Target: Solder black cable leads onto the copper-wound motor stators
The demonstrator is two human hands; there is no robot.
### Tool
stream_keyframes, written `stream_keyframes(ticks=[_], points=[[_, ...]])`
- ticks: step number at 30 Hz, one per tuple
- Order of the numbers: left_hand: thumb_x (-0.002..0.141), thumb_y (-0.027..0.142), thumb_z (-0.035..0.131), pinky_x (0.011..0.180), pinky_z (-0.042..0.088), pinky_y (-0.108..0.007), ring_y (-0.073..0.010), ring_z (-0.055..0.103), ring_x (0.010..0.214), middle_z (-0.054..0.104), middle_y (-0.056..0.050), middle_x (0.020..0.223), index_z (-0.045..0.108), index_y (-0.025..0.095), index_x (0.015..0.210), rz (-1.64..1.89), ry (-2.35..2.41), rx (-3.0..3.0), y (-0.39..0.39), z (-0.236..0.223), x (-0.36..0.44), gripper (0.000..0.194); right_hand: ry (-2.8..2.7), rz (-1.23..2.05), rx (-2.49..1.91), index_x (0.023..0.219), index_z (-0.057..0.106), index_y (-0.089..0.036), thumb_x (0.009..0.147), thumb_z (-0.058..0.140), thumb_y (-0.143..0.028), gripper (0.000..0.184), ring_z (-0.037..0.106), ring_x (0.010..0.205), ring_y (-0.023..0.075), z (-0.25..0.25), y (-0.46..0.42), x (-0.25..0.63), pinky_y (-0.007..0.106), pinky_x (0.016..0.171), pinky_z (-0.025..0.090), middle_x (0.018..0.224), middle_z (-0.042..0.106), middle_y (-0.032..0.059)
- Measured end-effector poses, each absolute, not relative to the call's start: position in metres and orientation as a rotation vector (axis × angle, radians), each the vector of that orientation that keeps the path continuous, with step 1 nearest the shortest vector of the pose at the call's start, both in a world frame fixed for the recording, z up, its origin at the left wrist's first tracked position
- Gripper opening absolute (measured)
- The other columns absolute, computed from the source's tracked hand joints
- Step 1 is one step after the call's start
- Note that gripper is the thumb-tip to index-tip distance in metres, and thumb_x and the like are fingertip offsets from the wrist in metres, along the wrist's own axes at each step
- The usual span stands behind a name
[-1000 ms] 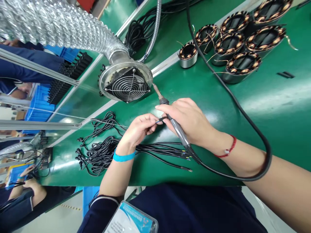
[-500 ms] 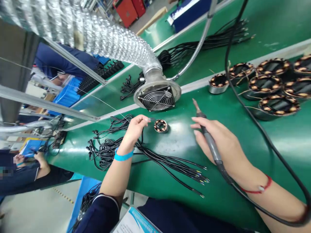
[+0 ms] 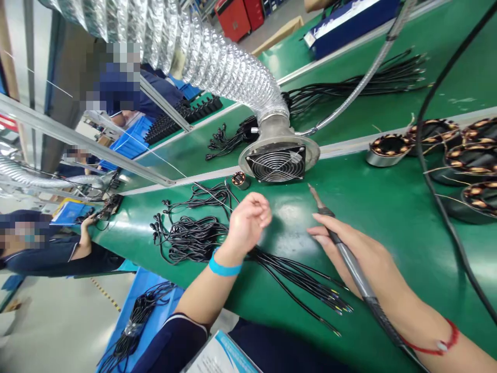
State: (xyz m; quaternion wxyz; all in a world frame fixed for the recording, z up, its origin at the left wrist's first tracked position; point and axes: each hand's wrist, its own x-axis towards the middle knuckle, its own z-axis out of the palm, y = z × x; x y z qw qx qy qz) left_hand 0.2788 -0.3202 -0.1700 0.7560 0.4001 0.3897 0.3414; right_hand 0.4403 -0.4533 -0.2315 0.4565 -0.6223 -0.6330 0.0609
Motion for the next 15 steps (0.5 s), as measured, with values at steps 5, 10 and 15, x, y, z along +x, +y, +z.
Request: stream_keyframes(ticks=[5, 10, 15], points=[[0.059, 0.012, 0.06, 0.047, 0.033, -0.021, -0.0062, 0.044, 0.046, 0.054, 0.007, 0.061, 0.052, 0.018, 0.091, 0.436, 0.811, 1.031, -0.357, -0.193, 0.299, 0.034, -1.45, 0.252, -1.436, 0.135, 0.05, -0.026, 0.101, 0.054, -0.036, 0.035, 0.075, 0.082, 0.018, -0.237, -0.455, 0.432, 0.03, 0.076, 0.065, 0.106, 0.074, 0.0058], [0.069, 0.009, 0.06, 0.053, 0.04, -0.022, -0.0082, 0.047, 0.052, 0.051, 0.009, 0.065, 0.046, 0.02, 0.099, 0.286, 0.774, 1.255, -0.362, -0.192, 0.301, 0.035, -1.428, 0.167, -1.388, 0.129, 0.052, -0.026, 0.1, 0.054, -0.024, 0.029, 0.071, 0.074, 0.0136, -0.232, -0.453, 0.43, 0.024, 0.072, 0.06, 0.087, 0.069, -0.0001], [0.09, 0.02, 0.055, 0.077, 0.044, -0.029, -0.0148, 0.055, 0.078, 0.062, -0.002, 0.08, 0.055, 0.018, 0.079, 0.118, 0.68, 2.093, -0.341, -0.164, 0.278, 0.012, -1.528, 0.029, -1.482, 0.128, 0.054, -0.026, 0.101, 0.05, -0.021, 0.027, 0.067, 0.07, 0.0129, -0.207, -0.463, 0.446, 0.024, 0.067, 0.055, 0.084, 0.068, -0.0008]])
